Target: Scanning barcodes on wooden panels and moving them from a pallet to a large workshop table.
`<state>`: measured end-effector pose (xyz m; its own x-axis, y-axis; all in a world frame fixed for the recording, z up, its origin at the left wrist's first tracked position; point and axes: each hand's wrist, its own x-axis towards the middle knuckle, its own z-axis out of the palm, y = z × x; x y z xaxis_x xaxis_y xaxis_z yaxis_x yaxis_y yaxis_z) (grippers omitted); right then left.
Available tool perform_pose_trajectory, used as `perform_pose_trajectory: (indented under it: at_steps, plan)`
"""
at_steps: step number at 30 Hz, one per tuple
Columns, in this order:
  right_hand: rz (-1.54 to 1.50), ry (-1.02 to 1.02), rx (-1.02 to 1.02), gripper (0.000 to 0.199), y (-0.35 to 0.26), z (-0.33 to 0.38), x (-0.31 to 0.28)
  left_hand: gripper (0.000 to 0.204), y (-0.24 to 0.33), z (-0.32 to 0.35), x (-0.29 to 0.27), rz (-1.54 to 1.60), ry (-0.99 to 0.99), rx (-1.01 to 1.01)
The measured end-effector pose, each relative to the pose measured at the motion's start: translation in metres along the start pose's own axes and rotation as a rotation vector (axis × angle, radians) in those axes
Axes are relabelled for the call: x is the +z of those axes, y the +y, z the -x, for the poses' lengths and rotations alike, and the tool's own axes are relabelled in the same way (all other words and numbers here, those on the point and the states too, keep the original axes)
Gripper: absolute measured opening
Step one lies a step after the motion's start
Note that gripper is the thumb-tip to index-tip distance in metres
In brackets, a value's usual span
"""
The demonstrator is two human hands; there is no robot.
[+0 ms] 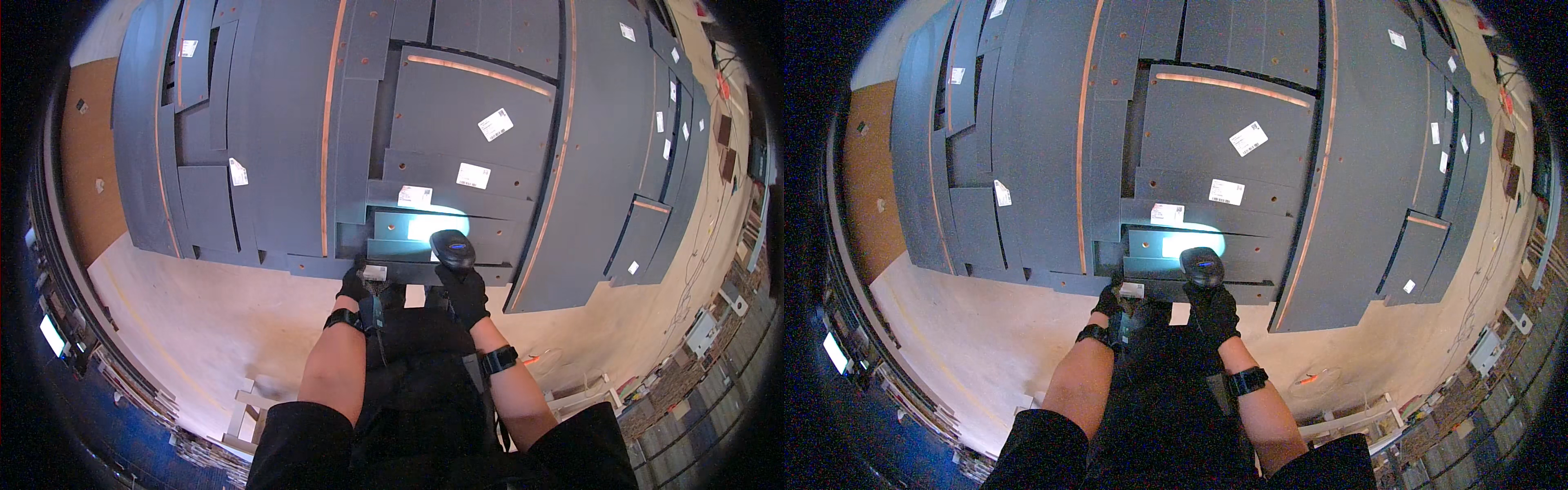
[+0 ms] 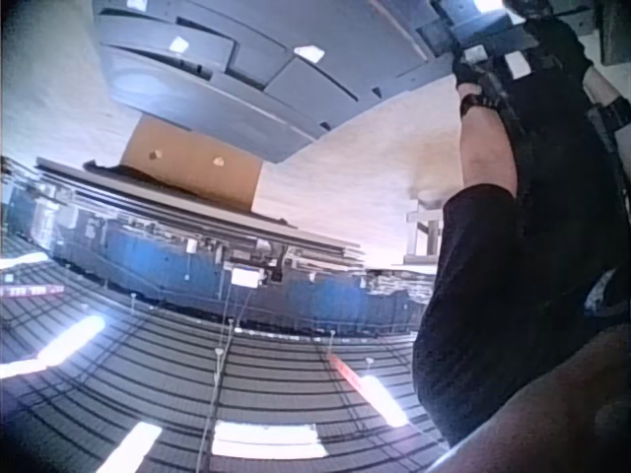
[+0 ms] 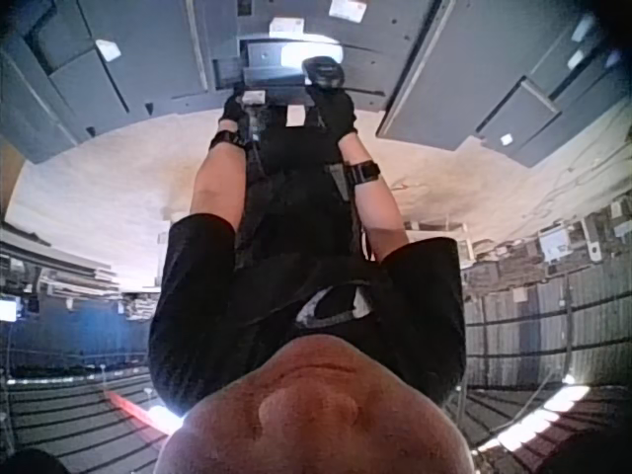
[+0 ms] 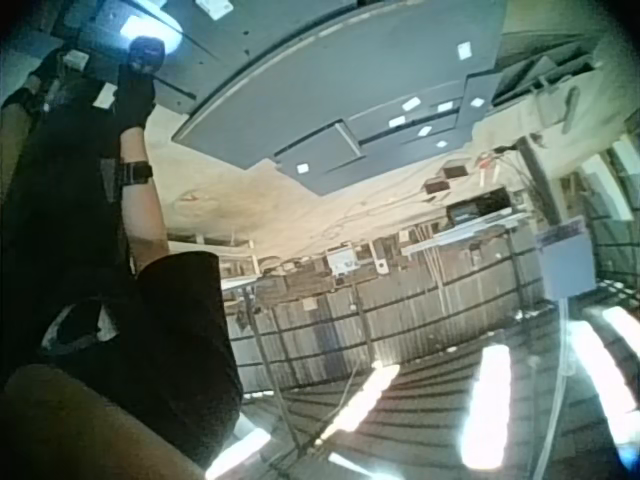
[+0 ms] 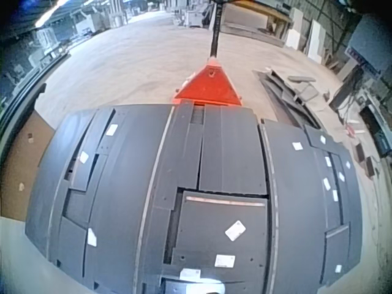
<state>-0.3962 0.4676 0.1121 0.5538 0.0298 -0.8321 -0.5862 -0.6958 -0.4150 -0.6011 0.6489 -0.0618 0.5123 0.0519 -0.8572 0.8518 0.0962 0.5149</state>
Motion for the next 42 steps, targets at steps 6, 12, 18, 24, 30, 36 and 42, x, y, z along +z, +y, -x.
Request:
perform_pose_trajectory:
  at_steps: [6,12,18,24,30,36,42]
  plan:
    - [-0.057,-0.034,0.037,0.031,-0.029,0.009,0.004,0.048,-0.068,-0.008,-0.002,0.244,0.092,-0.04]
    - [-0.124,0.035,-0.104,0.028,-0.029,-0.007,0.004,0.051,-0.002,-0.009,0.004,1.056,0.022,-0.507]
    - [-0.176,-0.027,-0.044,0.034,-0.07,-0.014,0.013,0.051,-0.102,-0.009,-0.019,0.427,0.128,-0.003]
    - [-0.167,0.046,0.018,0.032,-0.073,-0.019,0.001,0.044,-0.009,-0.01,0.005,1.036,0.014,-0.441]
    - [-0.185,0.035,0.019,0.034,-0.065,-0.023,0.003,0.055,-0.05,-0.022,-0.004,0.773,-0.055,-0.405]
    - [-0.147,0.061,0.021,0.034,-0.061,-0.025,0.0,0.049,-0.008,-0.014,0.011,0.934,-0.077,-0.438]
    - [-0.181,0.015,0.022,0.034,-0.074,-0.019,0.009,0.049,-0.048,-0.016,-0.012,0.488,-0.057,-0.238]
